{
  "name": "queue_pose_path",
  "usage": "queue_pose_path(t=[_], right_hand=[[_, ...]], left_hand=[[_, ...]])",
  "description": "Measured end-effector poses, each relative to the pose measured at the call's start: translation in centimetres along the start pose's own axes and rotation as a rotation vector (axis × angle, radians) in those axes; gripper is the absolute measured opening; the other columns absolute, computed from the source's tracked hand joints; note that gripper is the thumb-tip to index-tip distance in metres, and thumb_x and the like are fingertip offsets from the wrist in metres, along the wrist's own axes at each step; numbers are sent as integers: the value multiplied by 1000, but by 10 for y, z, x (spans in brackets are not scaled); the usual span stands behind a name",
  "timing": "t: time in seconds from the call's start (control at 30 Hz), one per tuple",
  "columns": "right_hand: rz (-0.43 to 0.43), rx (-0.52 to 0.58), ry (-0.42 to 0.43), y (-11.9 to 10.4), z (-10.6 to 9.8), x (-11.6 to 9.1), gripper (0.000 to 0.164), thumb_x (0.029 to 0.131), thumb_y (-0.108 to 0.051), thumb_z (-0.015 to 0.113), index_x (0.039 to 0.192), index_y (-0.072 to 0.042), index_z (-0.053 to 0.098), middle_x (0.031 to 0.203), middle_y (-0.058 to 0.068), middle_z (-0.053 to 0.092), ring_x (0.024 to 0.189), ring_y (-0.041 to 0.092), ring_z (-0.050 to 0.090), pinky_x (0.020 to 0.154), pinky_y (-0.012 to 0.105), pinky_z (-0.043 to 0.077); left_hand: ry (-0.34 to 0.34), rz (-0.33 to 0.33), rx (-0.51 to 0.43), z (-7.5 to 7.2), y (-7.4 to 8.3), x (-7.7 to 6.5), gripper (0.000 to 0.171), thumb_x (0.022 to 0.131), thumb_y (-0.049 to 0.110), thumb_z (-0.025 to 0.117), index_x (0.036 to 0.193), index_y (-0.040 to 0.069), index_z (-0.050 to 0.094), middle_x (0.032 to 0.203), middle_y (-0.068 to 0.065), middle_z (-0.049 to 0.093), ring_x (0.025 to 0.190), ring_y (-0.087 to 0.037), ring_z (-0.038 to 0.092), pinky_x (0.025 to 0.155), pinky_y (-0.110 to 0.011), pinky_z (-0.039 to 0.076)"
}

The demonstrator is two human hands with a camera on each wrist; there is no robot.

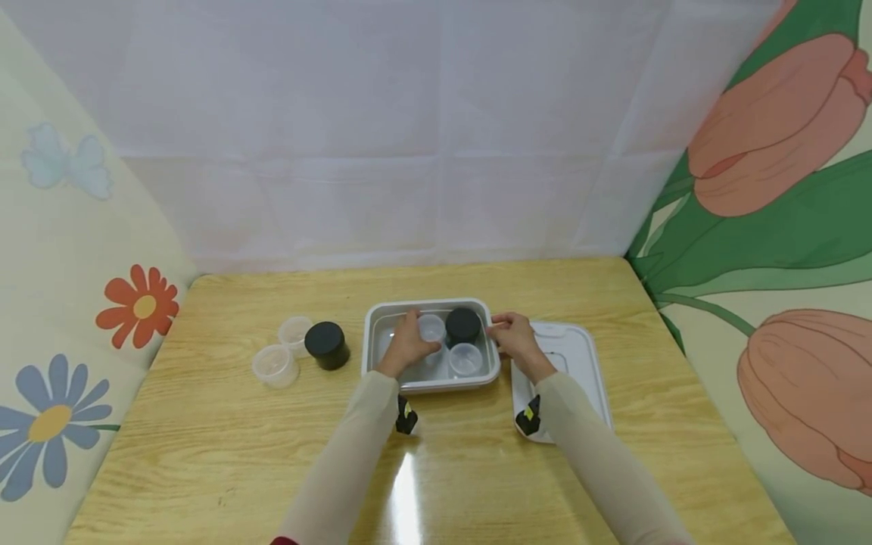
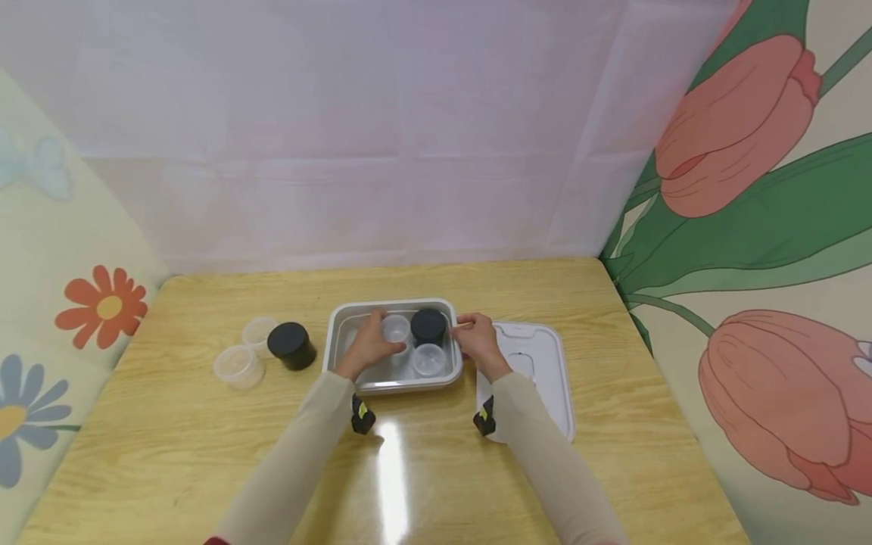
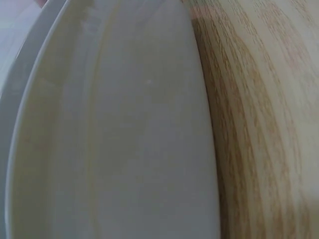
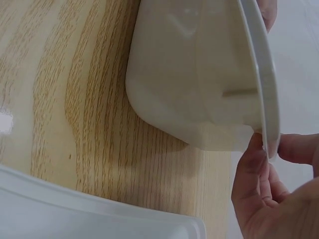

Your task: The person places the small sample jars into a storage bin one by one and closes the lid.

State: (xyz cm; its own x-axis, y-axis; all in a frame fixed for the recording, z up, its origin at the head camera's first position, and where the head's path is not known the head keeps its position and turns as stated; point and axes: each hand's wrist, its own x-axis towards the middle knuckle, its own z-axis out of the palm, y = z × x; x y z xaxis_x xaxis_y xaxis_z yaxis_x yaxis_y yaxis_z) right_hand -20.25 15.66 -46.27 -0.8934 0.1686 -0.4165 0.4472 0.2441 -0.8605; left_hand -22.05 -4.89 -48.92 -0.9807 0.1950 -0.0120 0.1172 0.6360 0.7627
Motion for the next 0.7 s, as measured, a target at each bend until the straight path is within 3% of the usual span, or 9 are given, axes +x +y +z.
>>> queue_pose_path(t=[0.33,0.7], right_hand=[[-14,10,6,1,0,1,36,88,-5,60,123,0,54,99,11,56,74,14,56,59,28,54],[4,-9,-2,-1,-1,-1,37,89,-6,59,125,-1,53,106,14,58,82,18,58,64,29,55]], left_hand=[[-27,-43,15,-3,1,-2,76,70,9,79,132,-7,38,128,-34,44,117,-44,48,101,-51,42],[-14,-4,59,-15,6,-9,73,72,12,79,130,-9,41,127,-31,47,117,-42,49,101,-49,42]])
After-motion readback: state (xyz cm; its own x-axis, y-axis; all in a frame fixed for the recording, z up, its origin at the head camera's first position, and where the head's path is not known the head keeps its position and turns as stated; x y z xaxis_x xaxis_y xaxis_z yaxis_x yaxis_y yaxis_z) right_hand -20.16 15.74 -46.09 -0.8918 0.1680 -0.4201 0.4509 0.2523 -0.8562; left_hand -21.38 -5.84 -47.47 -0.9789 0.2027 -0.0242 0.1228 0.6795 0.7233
